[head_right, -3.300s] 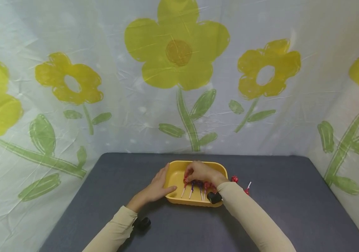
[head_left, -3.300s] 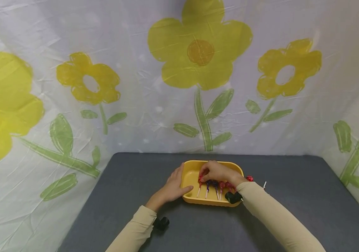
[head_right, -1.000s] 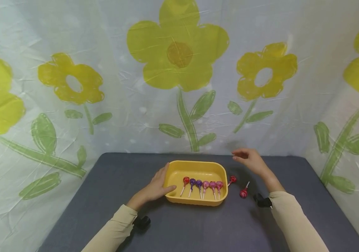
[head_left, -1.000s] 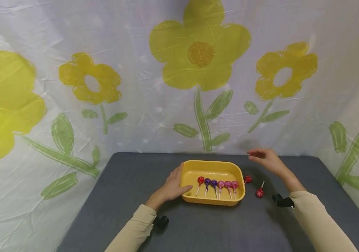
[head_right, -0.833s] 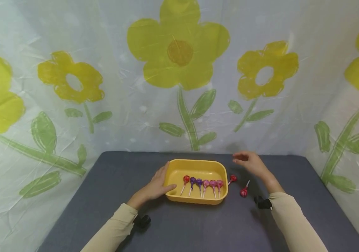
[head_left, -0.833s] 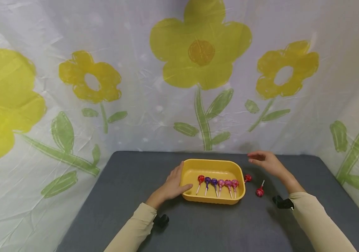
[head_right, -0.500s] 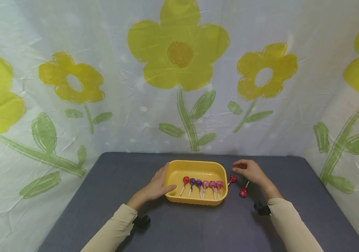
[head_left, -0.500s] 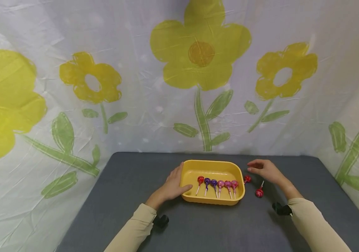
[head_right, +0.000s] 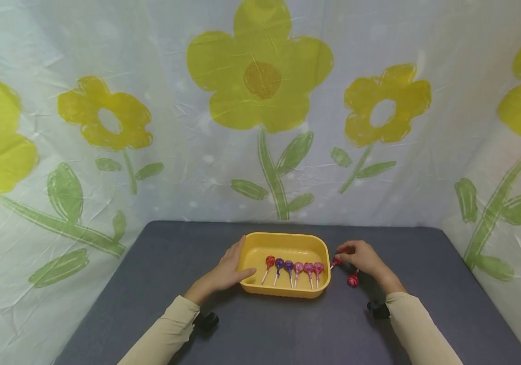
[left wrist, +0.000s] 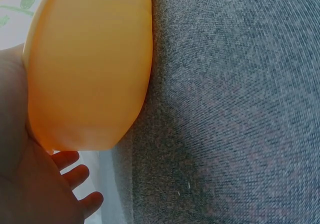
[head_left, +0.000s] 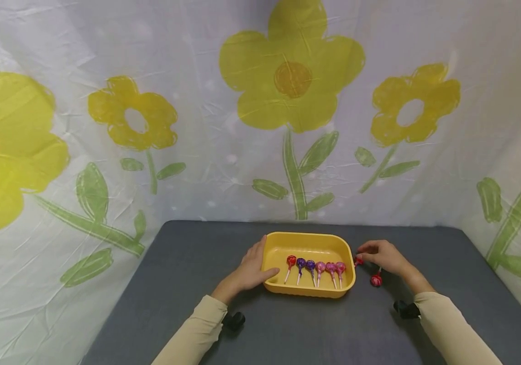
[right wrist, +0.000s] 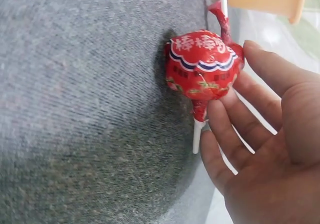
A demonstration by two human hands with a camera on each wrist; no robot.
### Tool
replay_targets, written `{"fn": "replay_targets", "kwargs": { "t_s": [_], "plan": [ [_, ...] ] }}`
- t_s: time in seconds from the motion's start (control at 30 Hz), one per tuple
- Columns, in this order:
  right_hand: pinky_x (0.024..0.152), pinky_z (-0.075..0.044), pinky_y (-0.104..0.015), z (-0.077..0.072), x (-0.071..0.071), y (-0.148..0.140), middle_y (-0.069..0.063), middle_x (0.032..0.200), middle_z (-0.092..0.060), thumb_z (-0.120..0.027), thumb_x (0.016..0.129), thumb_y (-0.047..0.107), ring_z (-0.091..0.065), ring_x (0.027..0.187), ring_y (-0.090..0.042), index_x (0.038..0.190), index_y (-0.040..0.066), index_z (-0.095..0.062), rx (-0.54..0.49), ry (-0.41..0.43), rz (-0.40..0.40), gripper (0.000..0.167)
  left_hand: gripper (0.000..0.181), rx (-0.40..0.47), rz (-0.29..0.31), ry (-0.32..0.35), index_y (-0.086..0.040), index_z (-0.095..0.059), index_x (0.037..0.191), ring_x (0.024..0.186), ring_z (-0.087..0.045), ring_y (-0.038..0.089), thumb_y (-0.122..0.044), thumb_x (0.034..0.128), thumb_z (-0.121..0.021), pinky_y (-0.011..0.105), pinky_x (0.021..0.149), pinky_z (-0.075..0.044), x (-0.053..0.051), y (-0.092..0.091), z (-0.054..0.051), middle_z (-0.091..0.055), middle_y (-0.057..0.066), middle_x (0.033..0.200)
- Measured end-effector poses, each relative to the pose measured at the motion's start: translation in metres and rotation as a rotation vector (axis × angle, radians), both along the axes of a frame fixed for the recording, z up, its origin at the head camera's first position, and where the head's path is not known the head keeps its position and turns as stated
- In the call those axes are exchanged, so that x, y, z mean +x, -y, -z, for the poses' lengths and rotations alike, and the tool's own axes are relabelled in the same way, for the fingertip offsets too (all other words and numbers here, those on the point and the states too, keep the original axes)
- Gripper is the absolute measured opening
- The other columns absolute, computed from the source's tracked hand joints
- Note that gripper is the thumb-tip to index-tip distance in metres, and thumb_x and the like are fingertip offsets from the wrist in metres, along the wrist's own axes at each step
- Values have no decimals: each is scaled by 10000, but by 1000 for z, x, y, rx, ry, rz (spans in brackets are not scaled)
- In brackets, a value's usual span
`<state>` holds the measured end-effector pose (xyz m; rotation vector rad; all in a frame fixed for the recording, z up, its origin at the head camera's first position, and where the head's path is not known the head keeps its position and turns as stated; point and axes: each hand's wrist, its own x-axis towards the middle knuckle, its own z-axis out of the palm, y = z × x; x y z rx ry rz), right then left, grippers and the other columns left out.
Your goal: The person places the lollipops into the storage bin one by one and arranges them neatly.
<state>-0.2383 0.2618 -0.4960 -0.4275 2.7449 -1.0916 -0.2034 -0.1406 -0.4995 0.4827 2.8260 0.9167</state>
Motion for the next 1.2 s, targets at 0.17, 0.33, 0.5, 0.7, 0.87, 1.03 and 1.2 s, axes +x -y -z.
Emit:
{"fn": "replay_targets", "kwargs": {
  "t_s": [0.17, 0.33, 0.5, 0.7, 0.87, 1.03, 1.2],
  "plan": [
    [573, -531, -311, 3, -2, 1, -126, 1016, -742, -684, 933, 275, -620, 847, -163, 1104, 42, -716, 4, 12, 13, 291, 997, 4, -5, -2, -62, -39, 1596, 1482, -244, 432, -468, 912, -639, 628, 1188, -205, 0, 0, -1, -226, 241, 1610],
    [559, -517, -304, 4, -2, 2, -99, 974, -742, -699, 920, 290, -607, 814, -161, 1074, 47, -726, 14, 13, 26, 289, 993, 8, -13, -4, -68, -38, 1597, 1485, -238, 430, -466, 914, -639, 625, 1191, -200, 0, 0, -2, -218, 240, 1614],
    [539, -510, -304, 2, -1, 4, -83, 935, -737, -711, 908, 283, -595, 781, -153, 1059, 38, -722, 26, 9, 30, 288, 992, 17, -16, -10, -61, -47, 1595, 1478, -251, 431, -463, 911, -643, 630, 1185, -209, 2, 0, -3, -228, 244, 1607],
    [579, -525, -312, 2, -1, 1, -94, 957, -740, -700, 919, 289, -615, 806, -151, 1037, 48, -737, 47, -23, 45, 271, 984, 28, -9, 2, -72, -34, 1598, 1488, -225, 449, -456, 922, -638, 650, 1177, -200, 2, 0, -3, -200, 250, 1619],
    [716, -542, -359, -3, -4, -4, -102, 974, -747, -704, 916, 314, -653, 846, -176, 1022, 53, -749, 71, -76, 71, 286, 980, 25, -13, -2, -73, -34, 1597, 1484, -233, 450, -450, 923, -638, 653, 1172, -206, 1, -1, -3, -208, 255, 1613],
    [759, -557, -407, -10, -5, -6, -109, 991, -749, -692, 925, 329, -672, 885, -208, 1045, 54, -746, 68, -100, 74, 305, 973, 26, -12, -2, -73, -38, 1598, 1487, -227, 450, -445, 926, -634, 652, 1174, -200, 1, -1, -4, -202, 251, 1617],
    [770, -561, -417, -20, -3, -4, -115, 992, -751, -679, 936, 331, -677, 887, -210, 1062, 45, -737, 53, -102, 80, 318, 982, 17, -13, 7, -71, -35, 1598, 1486, -231, 452, -457, 923, -635, 654, 1174, -202, 1, -1, -3, -204, 252, 1616]
  ]
}}
